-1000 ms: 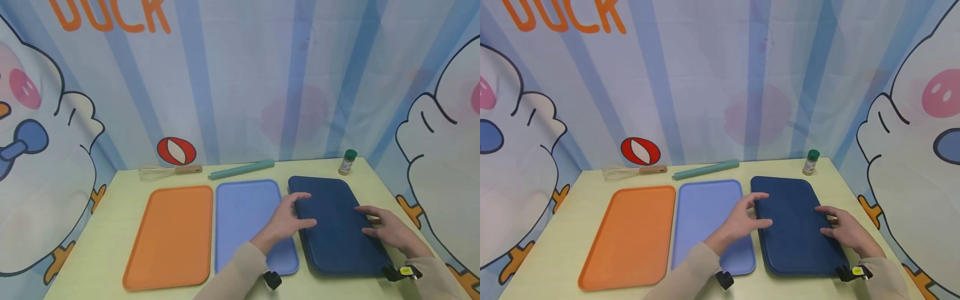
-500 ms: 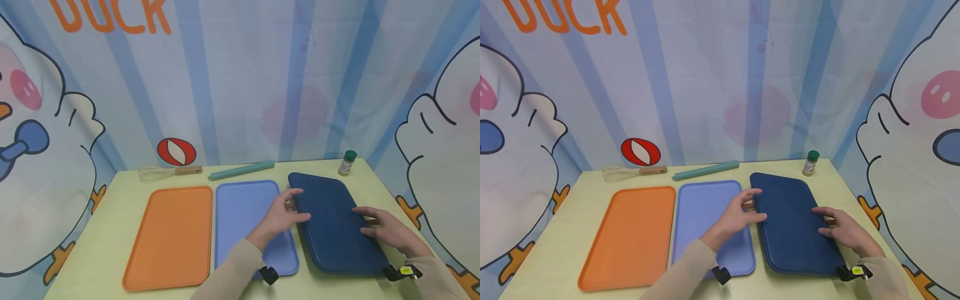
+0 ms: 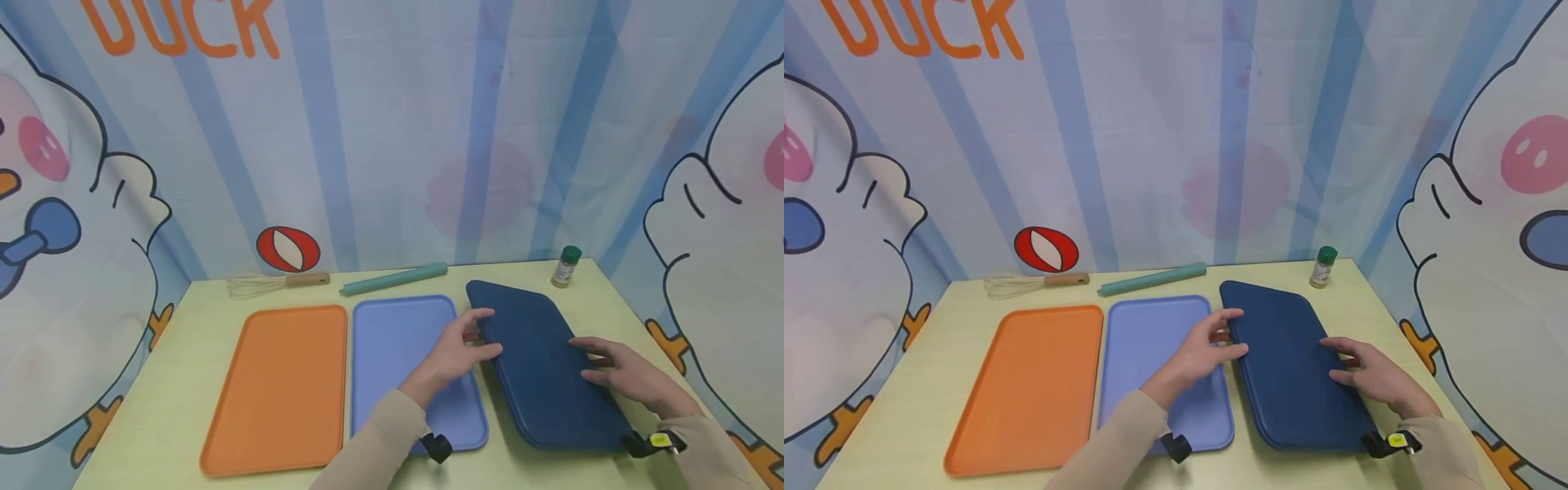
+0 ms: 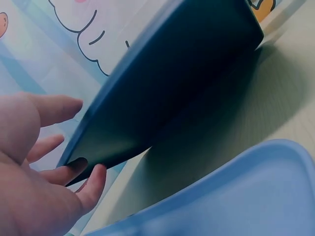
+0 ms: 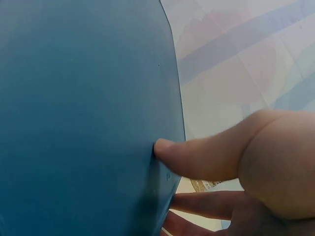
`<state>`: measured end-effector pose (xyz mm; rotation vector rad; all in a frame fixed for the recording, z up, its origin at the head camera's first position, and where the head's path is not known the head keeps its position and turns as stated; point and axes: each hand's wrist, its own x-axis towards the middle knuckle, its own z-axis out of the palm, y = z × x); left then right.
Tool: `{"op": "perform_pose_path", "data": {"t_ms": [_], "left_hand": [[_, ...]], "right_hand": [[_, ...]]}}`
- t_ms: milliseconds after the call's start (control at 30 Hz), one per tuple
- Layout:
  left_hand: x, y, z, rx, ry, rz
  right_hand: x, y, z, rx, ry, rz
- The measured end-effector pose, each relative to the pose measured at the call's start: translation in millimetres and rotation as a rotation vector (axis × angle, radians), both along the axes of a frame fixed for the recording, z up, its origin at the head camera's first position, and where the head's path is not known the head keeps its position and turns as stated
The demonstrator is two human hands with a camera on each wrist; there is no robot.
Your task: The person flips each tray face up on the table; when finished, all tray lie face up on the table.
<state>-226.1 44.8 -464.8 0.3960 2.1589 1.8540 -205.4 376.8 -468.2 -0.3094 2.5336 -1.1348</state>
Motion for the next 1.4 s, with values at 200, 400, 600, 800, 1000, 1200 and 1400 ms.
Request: {"op": "perform_pose_path", "data": {"t_ms": [200, 400, 600, 800, 1000, 1200, 1400], "left_hand": [[0.3, -1.8, -1.7, -0.009, 0.033, 0.018], [0.0, -3.0, -2.7, -0.007, 0.061, 0.035], [-0.4, -2.4, -1.2, -0.009, 0.085, 0.036], [-1.0, -1.7, 1.3, -0.01, 0.089, 0.047], [-2.4, -0.7, 3.2, 0.01, 0.074, 0.06], [-2.6, -0.5, 5.8, 0.021, 0.065, 0.061], [-2.1, -0.1, 9.6, 0.02, 0.077, 0.054]], "right_hand": [[-0.3, -7.1, 4.3, 0.018, 0.002, 0.013], [4.4, -26.9, 20.1, 0.055, 0.041, 0.056], [9.1, -56.2, 38.0, 0.042, 0.121, 0.117], [13.8, -76.9, 53.6, 0.017, 0.183, 0.192], [24.1, -93.8, 70.3, 0.011, 0.211, 0.27], [35.6, -103.2, 82.0, 0.05, 0.255, 0.362], [43.0, -114.2, 90.2, 0.131, 0.239, 0.417]]}}
